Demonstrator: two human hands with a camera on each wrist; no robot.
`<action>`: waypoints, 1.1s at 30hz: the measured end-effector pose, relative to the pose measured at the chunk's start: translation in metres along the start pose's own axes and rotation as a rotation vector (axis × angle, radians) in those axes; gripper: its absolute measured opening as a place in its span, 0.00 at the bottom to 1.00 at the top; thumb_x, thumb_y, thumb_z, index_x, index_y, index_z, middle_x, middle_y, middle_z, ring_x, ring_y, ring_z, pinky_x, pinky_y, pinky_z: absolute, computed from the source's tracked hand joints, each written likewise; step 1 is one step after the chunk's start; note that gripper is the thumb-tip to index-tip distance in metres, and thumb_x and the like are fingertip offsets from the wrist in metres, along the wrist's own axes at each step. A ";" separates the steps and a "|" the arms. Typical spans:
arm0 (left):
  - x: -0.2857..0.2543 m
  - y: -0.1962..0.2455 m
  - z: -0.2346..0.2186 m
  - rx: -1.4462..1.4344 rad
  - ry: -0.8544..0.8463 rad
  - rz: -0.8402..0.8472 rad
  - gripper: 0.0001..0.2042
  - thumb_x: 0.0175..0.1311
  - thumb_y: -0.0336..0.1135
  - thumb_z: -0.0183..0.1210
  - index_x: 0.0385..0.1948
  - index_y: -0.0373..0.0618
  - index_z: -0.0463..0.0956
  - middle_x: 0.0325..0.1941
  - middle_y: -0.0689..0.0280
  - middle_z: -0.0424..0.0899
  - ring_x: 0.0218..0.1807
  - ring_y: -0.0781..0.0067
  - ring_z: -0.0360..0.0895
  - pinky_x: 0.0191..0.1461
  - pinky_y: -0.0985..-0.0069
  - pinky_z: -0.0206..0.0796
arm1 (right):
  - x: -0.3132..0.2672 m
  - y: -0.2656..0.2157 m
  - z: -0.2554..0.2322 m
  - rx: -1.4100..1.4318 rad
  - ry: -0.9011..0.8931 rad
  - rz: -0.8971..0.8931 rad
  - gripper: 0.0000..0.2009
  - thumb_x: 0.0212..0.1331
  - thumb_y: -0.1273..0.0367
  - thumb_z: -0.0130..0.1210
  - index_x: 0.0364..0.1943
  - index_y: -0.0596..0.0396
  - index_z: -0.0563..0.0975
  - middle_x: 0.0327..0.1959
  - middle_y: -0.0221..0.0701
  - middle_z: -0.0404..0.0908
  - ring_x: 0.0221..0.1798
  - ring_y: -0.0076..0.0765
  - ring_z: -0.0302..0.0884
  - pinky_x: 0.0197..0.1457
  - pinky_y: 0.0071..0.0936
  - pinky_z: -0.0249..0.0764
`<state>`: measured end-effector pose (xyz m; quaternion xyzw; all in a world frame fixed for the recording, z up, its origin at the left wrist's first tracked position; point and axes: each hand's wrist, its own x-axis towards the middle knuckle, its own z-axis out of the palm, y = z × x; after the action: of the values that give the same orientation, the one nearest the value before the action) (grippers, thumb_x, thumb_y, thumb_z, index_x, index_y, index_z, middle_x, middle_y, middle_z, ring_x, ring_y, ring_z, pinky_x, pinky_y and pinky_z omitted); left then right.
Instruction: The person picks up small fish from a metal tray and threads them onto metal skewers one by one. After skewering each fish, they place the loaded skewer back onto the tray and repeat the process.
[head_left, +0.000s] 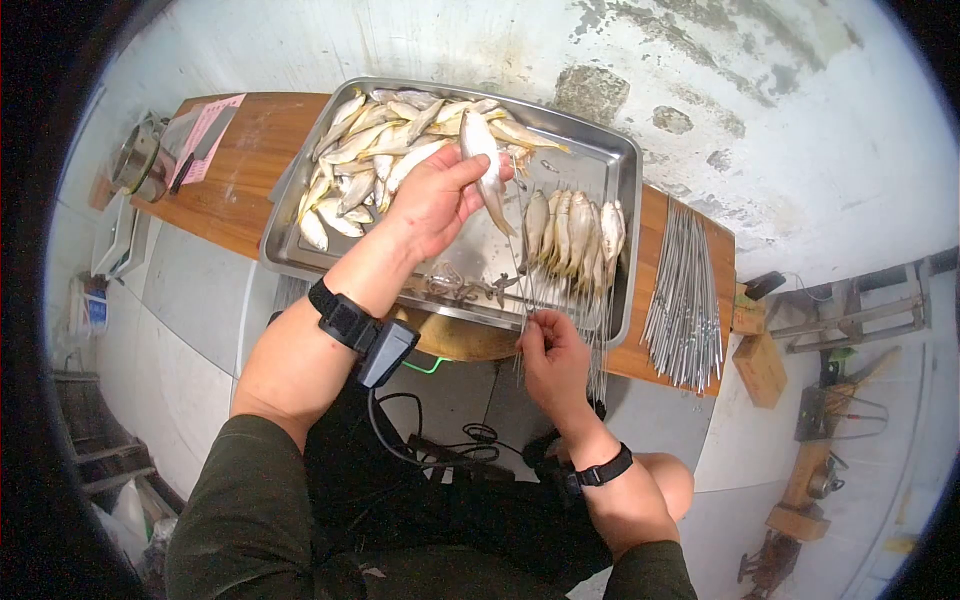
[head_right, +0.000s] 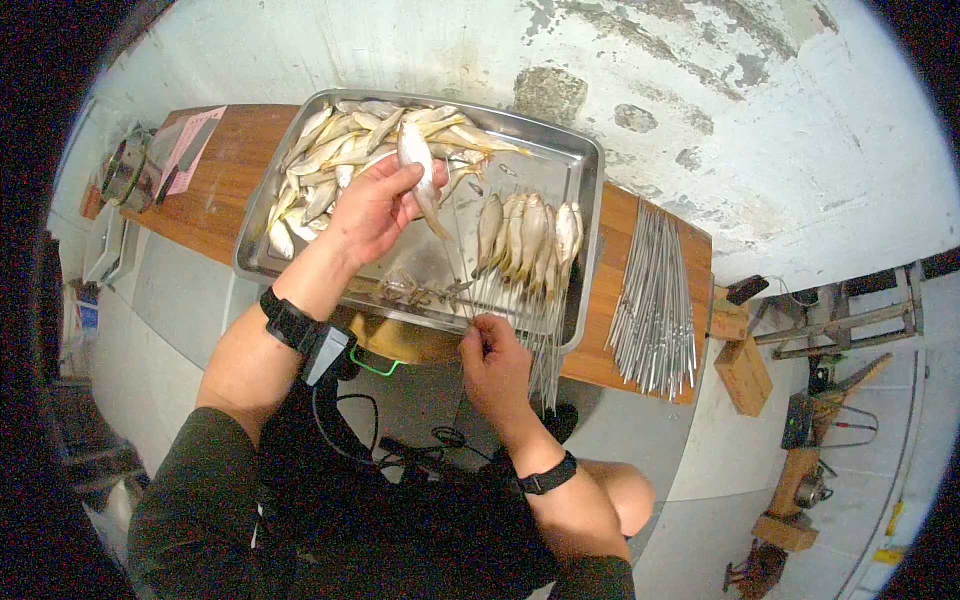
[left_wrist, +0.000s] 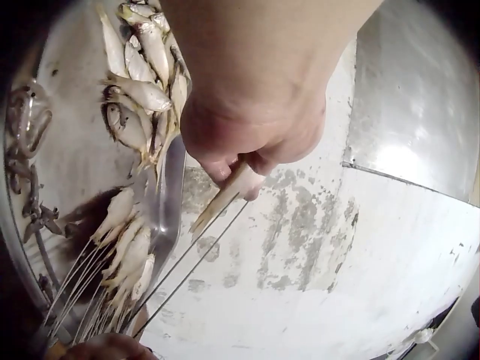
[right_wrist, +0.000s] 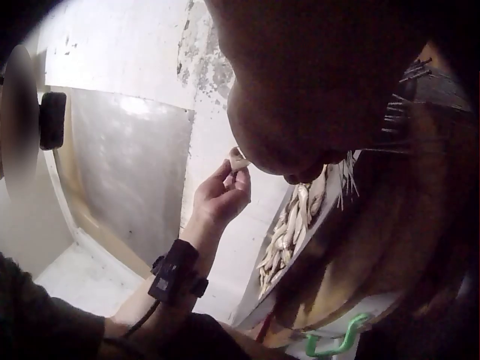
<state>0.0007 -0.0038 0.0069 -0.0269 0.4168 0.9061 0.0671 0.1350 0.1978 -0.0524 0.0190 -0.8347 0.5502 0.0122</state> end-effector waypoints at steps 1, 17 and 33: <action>-0.001 0.000 0.001 0.008 -0.002 -0.004 0.10 0.68 0.28 0.48 0.47 0.35 0.71 0.44 0.59 0.80 0.46 0.70 0.79 0.51 0.74 0.74 | 0.000 -0.001 0.001 0.018 0.011 0.014 0.07 0.61 0.71 0.52 0.38 0.61 0.74 0.24 0.32 0.79 0.28 0.25 0.76 0.33 0.22 0.72; 0.000 -0.003 -0.001 -0.047 -0.081 -0.041 0.12 0.70 0.33 0.47 0.48 0.36 0.70 0.44 0.59 0.80 0.47 0.69 0.79 0.55 0.73 0.72 | 0.008 0.005 0.003 0.028 0.024 -0.009 0.06 0.63 0.74 0.49 0.39 0.63 0.72 0.25 0.29 0.77 0.28 0.18 0.72 0.32 0.17 0.69; -0.005 -0.007 0.006 -0.035 -0.008 -0.042 0.12 0.70 0.36 0.47 0.46 0.37 0.70 0.43 0.59 0.80 0.46 0.67 0.79 0.55 0.71 0.72 | 0.010 0.004 0.009 0.043 0.028 -0.001 0.06 0.63 0.74 0.49 0.39 0.63 0.72 0.25 0.28 0.77 0.28 0.18 0.72 0.33 0.17 0.69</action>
<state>0.0066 0.0053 0.0062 -0.0330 0.3999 0.9118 0.0873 0.1245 0.1908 -0.0589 0.0121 -0.8224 0.5683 0.0236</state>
